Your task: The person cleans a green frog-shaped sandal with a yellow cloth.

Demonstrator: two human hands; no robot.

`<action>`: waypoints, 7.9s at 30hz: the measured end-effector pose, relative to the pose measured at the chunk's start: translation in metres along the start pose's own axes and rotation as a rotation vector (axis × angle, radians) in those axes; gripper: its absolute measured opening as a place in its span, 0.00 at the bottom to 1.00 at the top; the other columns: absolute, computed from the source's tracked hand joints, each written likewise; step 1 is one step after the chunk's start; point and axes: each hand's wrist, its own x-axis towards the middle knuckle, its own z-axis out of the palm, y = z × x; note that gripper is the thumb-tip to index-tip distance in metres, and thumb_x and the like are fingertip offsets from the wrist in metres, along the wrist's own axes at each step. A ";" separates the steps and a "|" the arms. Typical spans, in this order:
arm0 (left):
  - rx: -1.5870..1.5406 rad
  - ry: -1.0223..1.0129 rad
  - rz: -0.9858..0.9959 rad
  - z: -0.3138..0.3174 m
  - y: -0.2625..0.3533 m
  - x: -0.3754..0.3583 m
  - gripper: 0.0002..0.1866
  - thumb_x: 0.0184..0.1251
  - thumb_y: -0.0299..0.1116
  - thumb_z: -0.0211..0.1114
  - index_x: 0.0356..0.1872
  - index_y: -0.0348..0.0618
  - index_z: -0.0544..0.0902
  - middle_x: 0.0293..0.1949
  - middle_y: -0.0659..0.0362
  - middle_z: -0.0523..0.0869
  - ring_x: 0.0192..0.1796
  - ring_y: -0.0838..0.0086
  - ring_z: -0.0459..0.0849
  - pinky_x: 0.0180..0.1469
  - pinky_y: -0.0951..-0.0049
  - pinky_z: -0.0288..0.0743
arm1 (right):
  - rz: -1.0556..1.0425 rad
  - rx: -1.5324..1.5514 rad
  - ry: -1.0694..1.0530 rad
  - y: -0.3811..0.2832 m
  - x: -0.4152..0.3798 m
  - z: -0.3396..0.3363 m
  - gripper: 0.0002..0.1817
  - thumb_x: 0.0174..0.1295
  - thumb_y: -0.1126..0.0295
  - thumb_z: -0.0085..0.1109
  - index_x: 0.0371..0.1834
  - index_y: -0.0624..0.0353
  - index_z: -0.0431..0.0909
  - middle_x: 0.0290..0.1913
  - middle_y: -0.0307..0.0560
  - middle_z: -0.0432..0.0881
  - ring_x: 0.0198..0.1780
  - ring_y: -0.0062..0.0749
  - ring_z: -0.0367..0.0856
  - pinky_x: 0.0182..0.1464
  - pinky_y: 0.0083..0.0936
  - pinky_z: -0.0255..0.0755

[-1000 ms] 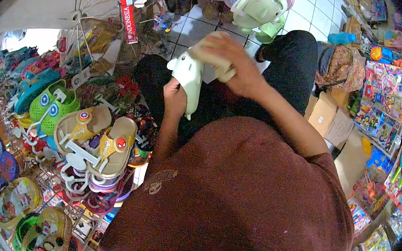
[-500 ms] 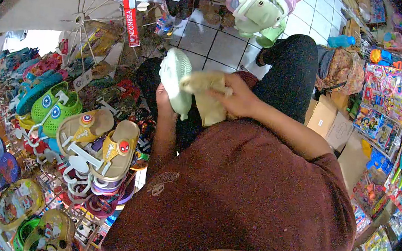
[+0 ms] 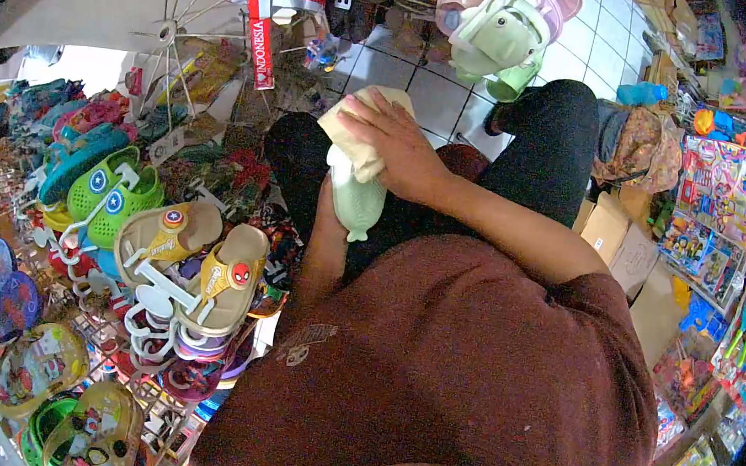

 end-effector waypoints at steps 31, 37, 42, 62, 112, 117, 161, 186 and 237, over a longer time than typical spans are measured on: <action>-0.429 -0.190 0.044 0.004 0.010 0.011 0.28 0.70 0.45 0.50 0.66 0.41 0.65 0.61 0.49 0.73 0.61 0.56 0.74 0.61 0.52 0.71 | -0.134 0.155 0.015 0.020 0.014 0.022 0.28 0.54 0.66 0.60 0.62 0.49 0.72 0.64 0.53 0.71 0.67 0.53 0.65 0.69 0.40 0.56; -0.665 -0.213 -0.035 -0.019 0.012 0.014 0.28 0.70 0.45 0.50 0.65 0.40 0.65 0.62 0.48 0.73 0.61 0.56 0.75 0.62 0.51 0.71 | -0.152 0.000 -0.010 0.004 -0.008 0.022 0.27 0.50 0.69 0.62 0.59 0.48 0.74 0.58 0.54 0.76 0.62 0.49 0.71 0.65 0.40 0.62; -0.415 -0.142 -0.019 -0.015 0.011 0.022 0.28 0.70 0.45 0.50 0.65 0.39 0.64 0.61 0.47 0.73 0.61 0.56 0.75 0.61 0.53 0.72 | -0.163 0.291 -0.312 -0.012 -0.022 -0.016 0.25 0.49 0.72 0.62 0.54 0.52 0.76 0.48 0.55 0.80 0.53 0.52 0.77 0.57 0.41 0.69; 0.113 0.040 0.167 -0.020 0.021 0.010 0.27 0.72 0.44 0.51 0.65 0.37 0.64 0.61 0.48 0.72 0.60 0.60 0.75 0.62 0.60 0.71 | -0.160 0.298 -0.373 -0.011 -0.025 -0.004 0.27 0.54 0.65 0.57 0.61 0.43 0.72 0.46 0.55 0.81 0.48 0.50 0.80 0.51 0.43 0.74; 0.191 0.021 0.128 -0.010 0.012 0.016 0.18 0.68 0.33 0.56 0.56 0.36 0.74 0.49 0.50 0.81 0.46 0.63 0.83 0.49 0.65 0.77 | 0.128 0.197 -0.069 0.021 -0.002 0.000 0.25 0.52 0.63 0.61 0.56 0.50 0.76 0.43 0.53 0.84 0.43 0.49 0.83 0.45 0.39 0.77; 0.205 0.054 0.127 -0.021 0.014 0.010 0.17 0.67 0.32 0.57 0.54 0.37 0.76 0.46 0.51 0.83 0.43 0.64 0.84 0.46 0.66 0.79 | -0.051 0.505 -0.269 -0.007 -0.032 0.006 0.25 0.50 0.65 0.61 0.56 0.49 0.76 0.41 0.51 0.84 0.42 0.48 0.83 0.45 0.41 0.75; 1.634 0.275 0.622 0.062 -0.023 0.009 0.06 0.57 0.20 0.61 0.35 0.34 0.82 0.31 0.52 0.85 0.34 0.67 0.86 0.36 0.70 0.77 | -0.083 -0.103 -0.552 -0.008 -0.040 -0.060 0.26 0.45 0.63 0.64 0.52 0.50 0.77 0.42 0.49 0.81 0.44 0.48 0.81 0.45 0.40 0.76; 1.909 0.104 0.685 0.091 -0.032 0.001 0.08 0.52 0.20 0.56 0.34 0.33 0.80 0.31 0.44 0.81 0.36 0.48 0.82 0.39 0.61 0.77 | 0.136 -0.164 -0.012 0.036 -0.014 -0.098 0.19 0.52 0.52 0.61 0.42 0.51 0.80 0.38 0.52 0.83 0.39 0.52 0.83 0.40 0.45 0.77; 1.881 0.140 0.700 0.086 -0.002 -0.008 0.06 0.54 0.20 0.57 0.32 0.36 0.81 0.31 0.47 0.81 0.34 0.54 0.83 0.37 0.65 0.77 | 0.350 0.128 0.112 0.008 -0.027 -0.055 0.24 0.50 0.67 0.63 0.52 0.59 0.76 0.42 0.57 0.82 0.43 0.55 0.81 0.46 0.37 0.75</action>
